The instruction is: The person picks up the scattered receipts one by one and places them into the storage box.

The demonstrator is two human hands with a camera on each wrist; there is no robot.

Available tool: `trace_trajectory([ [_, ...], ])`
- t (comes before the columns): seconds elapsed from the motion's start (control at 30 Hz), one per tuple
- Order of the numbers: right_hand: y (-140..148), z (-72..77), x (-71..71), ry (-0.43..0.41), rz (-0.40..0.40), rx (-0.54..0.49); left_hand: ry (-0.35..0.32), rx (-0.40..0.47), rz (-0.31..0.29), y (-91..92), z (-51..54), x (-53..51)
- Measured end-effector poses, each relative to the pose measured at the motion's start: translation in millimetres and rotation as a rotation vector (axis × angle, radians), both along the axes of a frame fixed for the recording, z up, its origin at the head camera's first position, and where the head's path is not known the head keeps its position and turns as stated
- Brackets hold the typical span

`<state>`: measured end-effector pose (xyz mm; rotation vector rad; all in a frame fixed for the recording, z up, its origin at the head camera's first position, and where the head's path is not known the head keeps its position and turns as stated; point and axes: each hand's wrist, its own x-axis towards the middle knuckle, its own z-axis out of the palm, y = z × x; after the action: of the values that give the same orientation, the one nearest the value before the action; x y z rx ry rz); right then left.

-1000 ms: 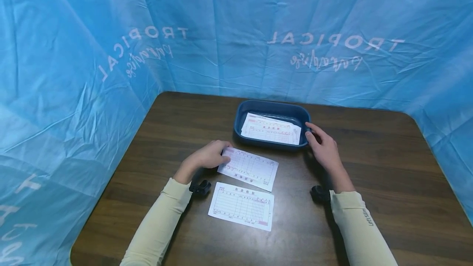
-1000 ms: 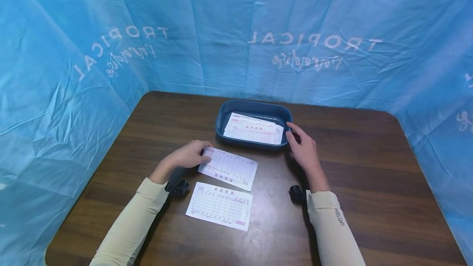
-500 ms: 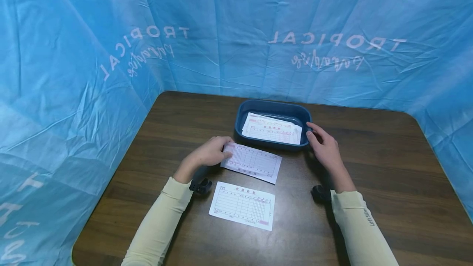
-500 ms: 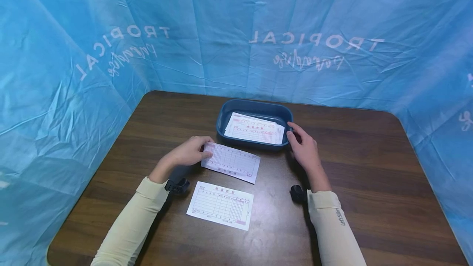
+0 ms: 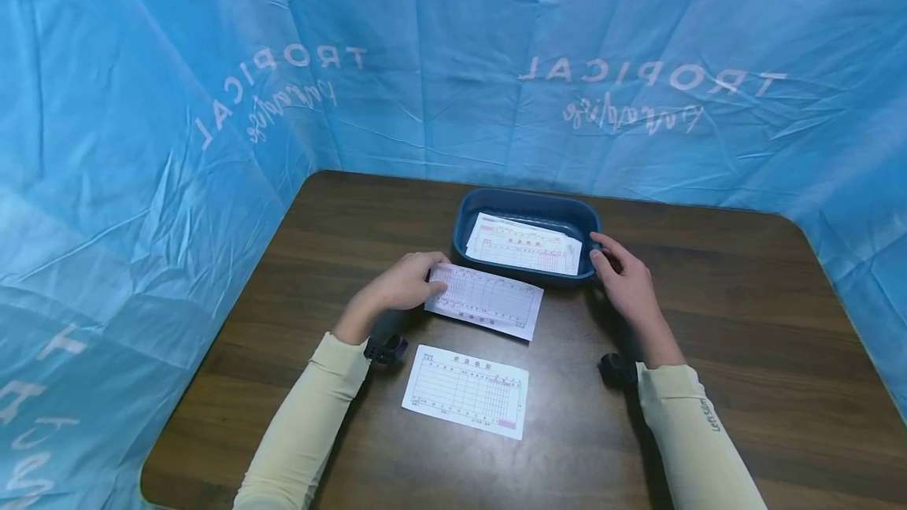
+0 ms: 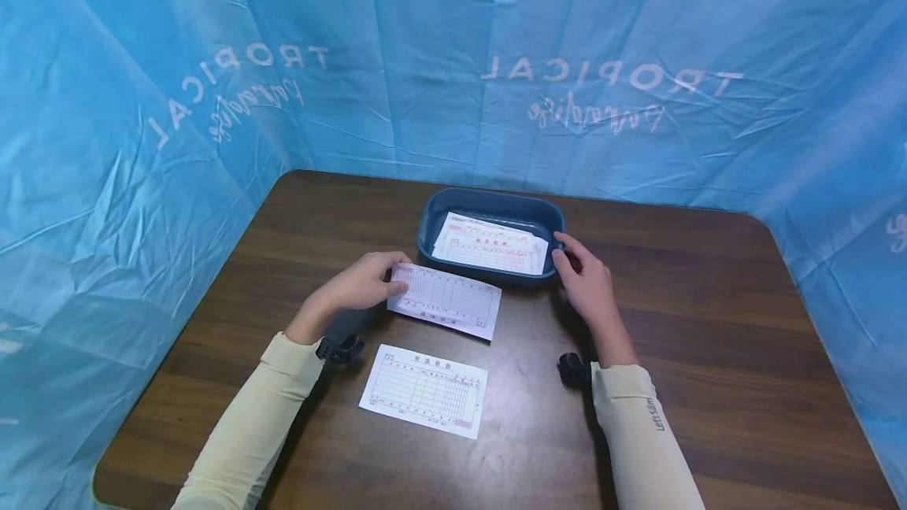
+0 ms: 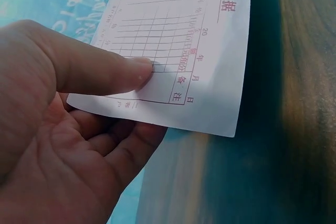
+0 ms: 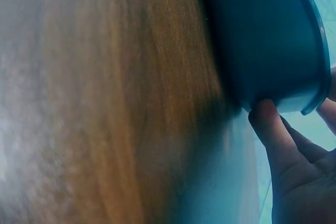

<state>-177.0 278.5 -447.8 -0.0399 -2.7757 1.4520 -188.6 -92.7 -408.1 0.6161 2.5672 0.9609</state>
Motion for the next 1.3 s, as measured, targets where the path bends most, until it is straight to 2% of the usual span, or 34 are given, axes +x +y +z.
trace_trajectory([
  [0.53, -1, -3.1, -4.6, 0.01, 0.014, -0.002, 0.013, 0.053, 0.006, 2.2, 15.5, -7.9],
  [0.7, -2, -5.8, -4.0, -0.016, 0.007, 0.006, 0.019, 0.052, -0.003, 4.4, 14.2, -9.7],
  [0.87, -4, -7.9, -4.3, -0.003, 0.003, 0.01, 0.025, 0.052, 0.004, 7.0, 12.0, -11.0],
  [1.1, -7, -8.6, -2.3, -0.016, 0.001, 0.024, 0.015, 0.033, 0.027, 12.1, 15.1, -11.0],
  [1.3, -3, -7.5, -0.6, 0.008, -0.02, 0.022, 0.043, 0.052, 0.018, 19.6, 18.7, -14.7],
])
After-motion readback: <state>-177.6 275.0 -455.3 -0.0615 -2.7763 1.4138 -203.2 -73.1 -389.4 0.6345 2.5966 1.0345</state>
